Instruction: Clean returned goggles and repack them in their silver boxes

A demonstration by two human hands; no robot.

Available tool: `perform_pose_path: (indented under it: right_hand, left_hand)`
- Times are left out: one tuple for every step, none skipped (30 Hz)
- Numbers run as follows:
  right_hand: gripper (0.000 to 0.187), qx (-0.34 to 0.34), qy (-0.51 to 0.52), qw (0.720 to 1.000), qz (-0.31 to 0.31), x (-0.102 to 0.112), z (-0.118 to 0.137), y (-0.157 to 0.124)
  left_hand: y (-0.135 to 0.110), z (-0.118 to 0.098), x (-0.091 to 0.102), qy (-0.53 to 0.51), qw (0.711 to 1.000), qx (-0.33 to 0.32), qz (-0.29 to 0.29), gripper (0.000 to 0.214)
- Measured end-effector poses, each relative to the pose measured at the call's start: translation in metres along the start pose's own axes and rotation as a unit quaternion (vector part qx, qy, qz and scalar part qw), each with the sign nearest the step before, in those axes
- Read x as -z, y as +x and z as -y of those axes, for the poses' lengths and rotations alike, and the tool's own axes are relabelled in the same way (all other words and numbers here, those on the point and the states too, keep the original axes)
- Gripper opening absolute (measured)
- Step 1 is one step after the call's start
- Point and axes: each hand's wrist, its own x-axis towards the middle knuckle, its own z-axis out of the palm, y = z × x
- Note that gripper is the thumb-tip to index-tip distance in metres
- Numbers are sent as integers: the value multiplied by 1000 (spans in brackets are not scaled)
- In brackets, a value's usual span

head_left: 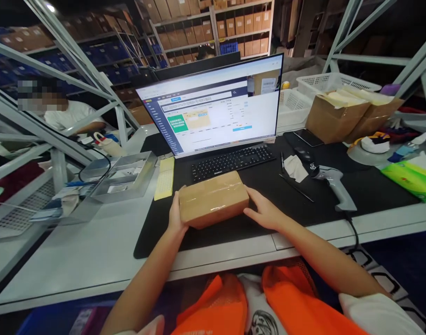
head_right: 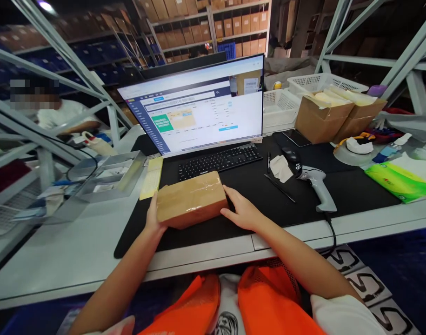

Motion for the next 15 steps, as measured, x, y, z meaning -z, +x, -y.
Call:
perform_pose_path:
  right_hand:
    - [71,-1,-7,1000,-5,3,0,1]
    - [64,-3,-19,1000,-23,9,-1,3]
    - [57,-12,-38,998,-50,18,-3,5]
    - [51,-32,-65,994,-84,29,-5,7]
    - [47,-66,-99,986,-117,43,-8,8]
    - [46,-113,-139,973,-143,57,-12,8]
    - [46,-171,-187,956,-150,71,-16,7]
    - [47,-233,-238,932,-140,84,-19,5]
    - [47,-290,-286,906,-118,95,-23,2]
    - [47,-336,-327,878,-93,102,-26,-1]
    - [46,-369,-357,855,-72,107,-30,-5]
    - [45,-391,-376,838,-57,110,-34,-9]
    - [43,-405,-385,828,-50,111,-37,-12]
    - [40,-413,-388,823,-47,111,-41,-15]
    - [38,-416,-391,820,-40,111,-45,-18]
  left_hand:
    - [1,-6,2,47,997,-60,15,33]
    - [1,-14,3,117,983,-133,39,35]
    - [0,-23,2,202,954,-208,73,37]
    - [-3,-33,-1,291,909,-275,117,40]
    - [-7,-43,-6,374,853,-325,164,43]
    - [-12,-51,-14,447,791,-361,210,47]
    - [-17,-57,-23,509,729,-382,250,52]
    - [-23,-60,-34,562,671,-392,282,59]
    - [-28,-62,-46,609,621,-390,303,68]
    - [-31,-61,-57,650,580,-377,315,79]
    - [-33,-58,-69,685,546,-357,323,90]
    - [-32,-56,-79,714,519,-334,331,99]
    - [-30,-55,-88,736,495,-312,340,107]
    - [-26,-57,-94,751,473,-296,353,112]
    - [-21,-60,-99,758,451,-283,377,116]
